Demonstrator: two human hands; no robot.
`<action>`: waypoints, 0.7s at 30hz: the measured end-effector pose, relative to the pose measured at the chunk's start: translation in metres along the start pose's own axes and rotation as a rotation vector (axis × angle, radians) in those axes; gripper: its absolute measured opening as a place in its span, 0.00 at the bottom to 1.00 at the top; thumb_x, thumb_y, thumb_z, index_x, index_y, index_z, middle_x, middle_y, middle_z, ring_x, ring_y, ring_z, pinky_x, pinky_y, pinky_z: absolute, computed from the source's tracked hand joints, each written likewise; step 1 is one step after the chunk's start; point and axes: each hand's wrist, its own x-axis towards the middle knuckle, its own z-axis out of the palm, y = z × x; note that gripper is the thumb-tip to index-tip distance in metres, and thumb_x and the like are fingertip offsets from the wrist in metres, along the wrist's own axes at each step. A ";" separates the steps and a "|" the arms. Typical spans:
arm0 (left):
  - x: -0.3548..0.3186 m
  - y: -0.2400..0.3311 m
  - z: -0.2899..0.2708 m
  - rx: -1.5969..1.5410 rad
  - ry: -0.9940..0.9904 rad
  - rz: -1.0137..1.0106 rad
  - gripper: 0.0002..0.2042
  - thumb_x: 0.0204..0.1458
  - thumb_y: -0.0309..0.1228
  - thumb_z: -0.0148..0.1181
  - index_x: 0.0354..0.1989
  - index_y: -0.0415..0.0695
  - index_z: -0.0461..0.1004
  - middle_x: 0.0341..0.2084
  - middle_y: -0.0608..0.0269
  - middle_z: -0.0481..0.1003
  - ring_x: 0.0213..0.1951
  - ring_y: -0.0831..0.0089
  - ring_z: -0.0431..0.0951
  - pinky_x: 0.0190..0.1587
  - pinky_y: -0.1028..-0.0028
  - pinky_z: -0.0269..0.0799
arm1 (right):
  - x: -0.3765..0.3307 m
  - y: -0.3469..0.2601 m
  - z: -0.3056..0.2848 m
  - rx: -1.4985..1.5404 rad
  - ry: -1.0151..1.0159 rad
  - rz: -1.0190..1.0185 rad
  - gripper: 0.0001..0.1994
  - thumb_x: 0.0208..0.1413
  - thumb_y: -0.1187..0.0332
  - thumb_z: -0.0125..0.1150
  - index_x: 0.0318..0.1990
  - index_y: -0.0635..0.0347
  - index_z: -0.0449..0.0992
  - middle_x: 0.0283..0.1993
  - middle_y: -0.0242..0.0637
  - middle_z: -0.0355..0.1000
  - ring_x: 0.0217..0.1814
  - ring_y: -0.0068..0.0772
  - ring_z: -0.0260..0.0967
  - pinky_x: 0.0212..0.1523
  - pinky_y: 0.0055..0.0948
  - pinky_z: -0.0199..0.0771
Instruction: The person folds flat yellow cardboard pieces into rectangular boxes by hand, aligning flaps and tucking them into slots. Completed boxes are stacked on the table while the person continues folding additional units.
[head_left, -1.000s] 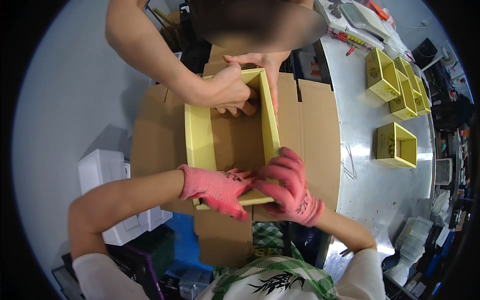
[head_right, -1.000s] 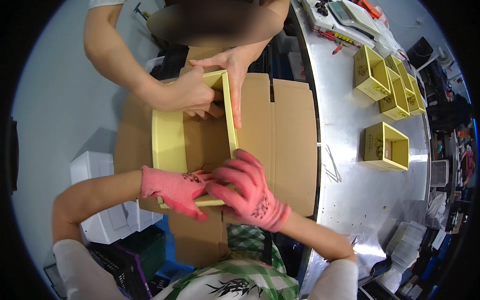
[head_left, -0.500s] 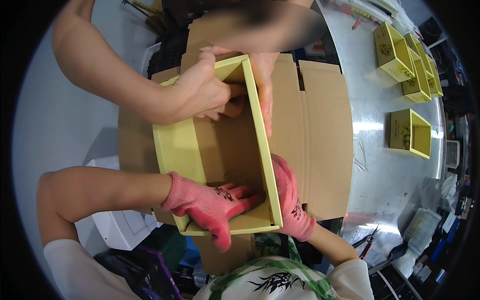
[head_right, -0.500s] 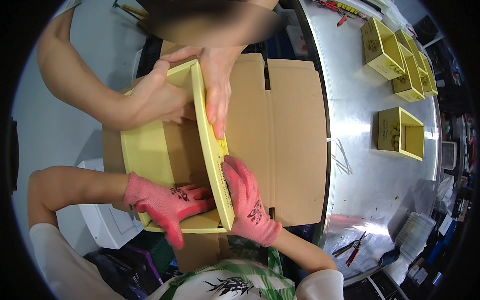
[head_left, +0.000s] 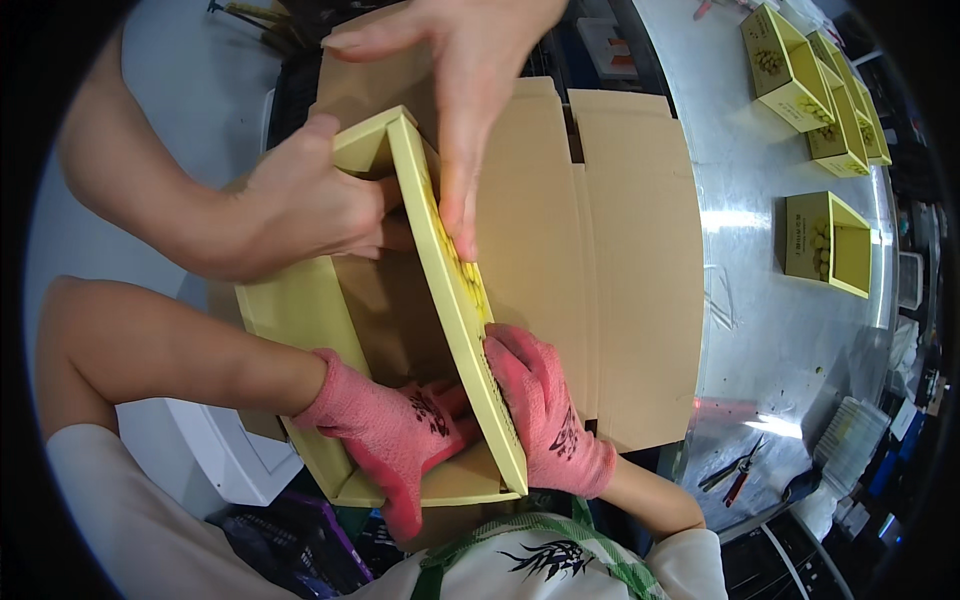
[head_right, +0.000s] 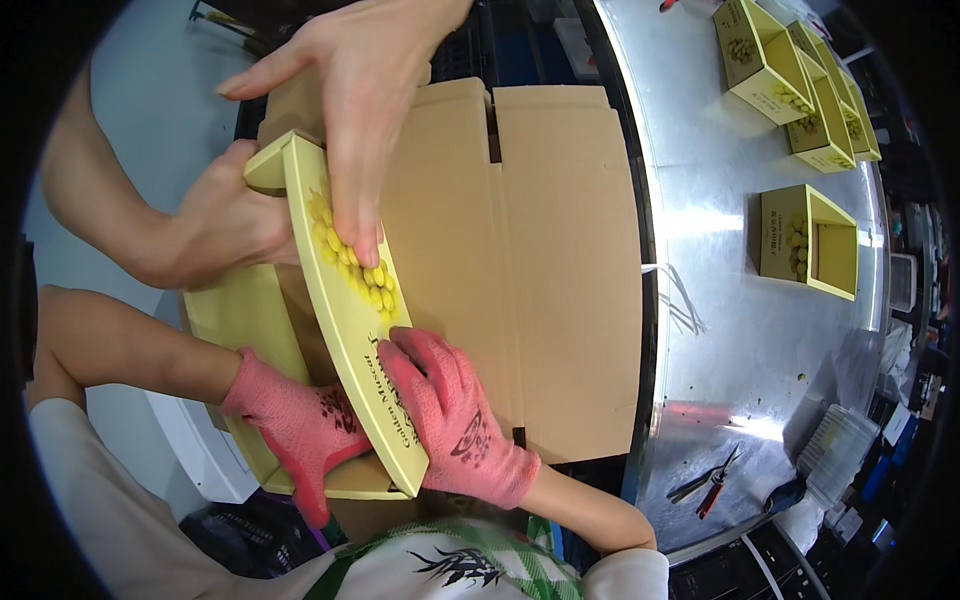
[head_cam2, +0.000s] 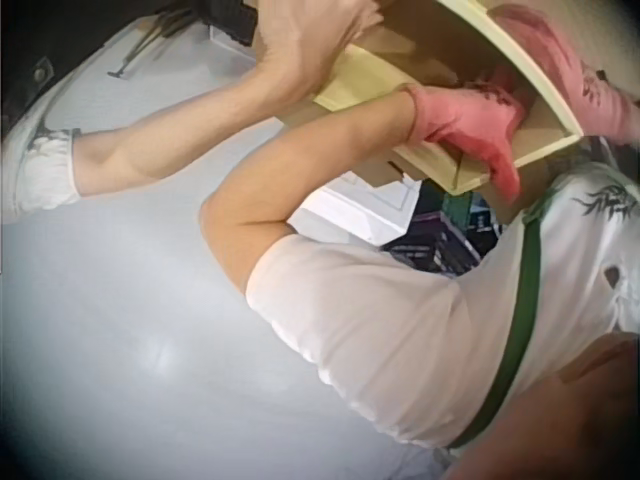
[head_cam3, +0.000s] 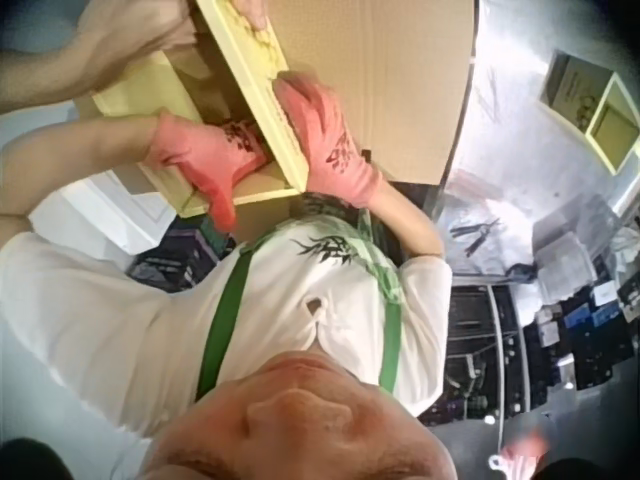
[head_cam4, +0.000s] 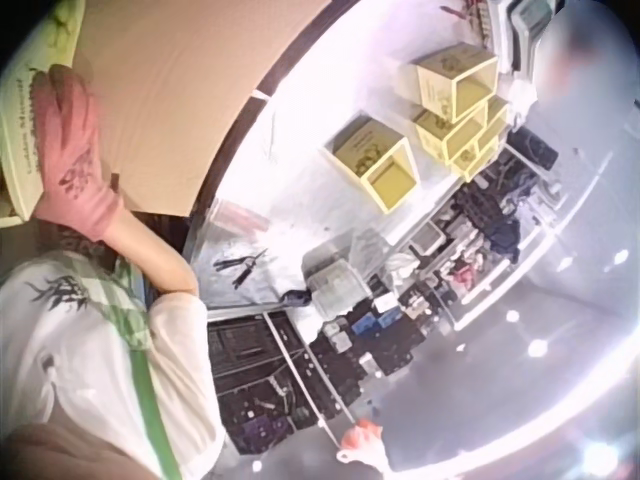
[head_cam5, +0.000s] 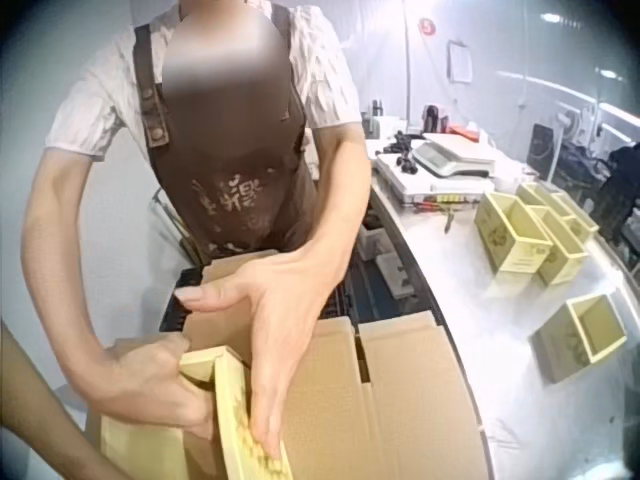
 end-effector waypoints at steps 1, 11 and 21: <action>-0.001 -0.003 0.002 -0.040 0.055 0.044 0.56 0.31 0.53 0.69 0.67 0.37 0.46 0.65 0.38 0.46 0.66 0.47 0.46 0.67 0.60 0.45 | 0.002 0.002 0.000 0.034 -0.003 -0.001 0.38 0.39 0.69 0.66 0.60 0.71 0.59 0.58 0.58 0.58 0.55 0.61 0.61 0.56 0.48 0.63; -0.007 -0.012 0.036 -0.241 0.259 0.042 0.56 0.36 0.58 0.68 0.69 0.41 0.44 0.68 0.41 0.41 0.70 0.49 0.35 0.69 0.60 0.34 | 0.006 -0.001 -0.005 -0.020 -0.059 0.010 0.38 0.39 0.68 0.68 0.60 0.69 0.59 0.59 0.57 0.58 0.58 0.58 0.61 0.56 0.47 0.63; -0.006 -0.008 0.021 -0.279 0.093 -0.004 0.60 0.32 0.53 0.73 0.70 0.42 0.40 0.68 0.42 0.38 0.70 0.50 0.33 0.69 0.62 0.33 | 0.002 -0.001 0.000 -0.058 -0.029 -0.042 0.40 0.39 0.65 0.68 0.61 0.69 0.57 0.58 0.57 0.58 0.57 0.58 0.60 0.56 0.47 0.62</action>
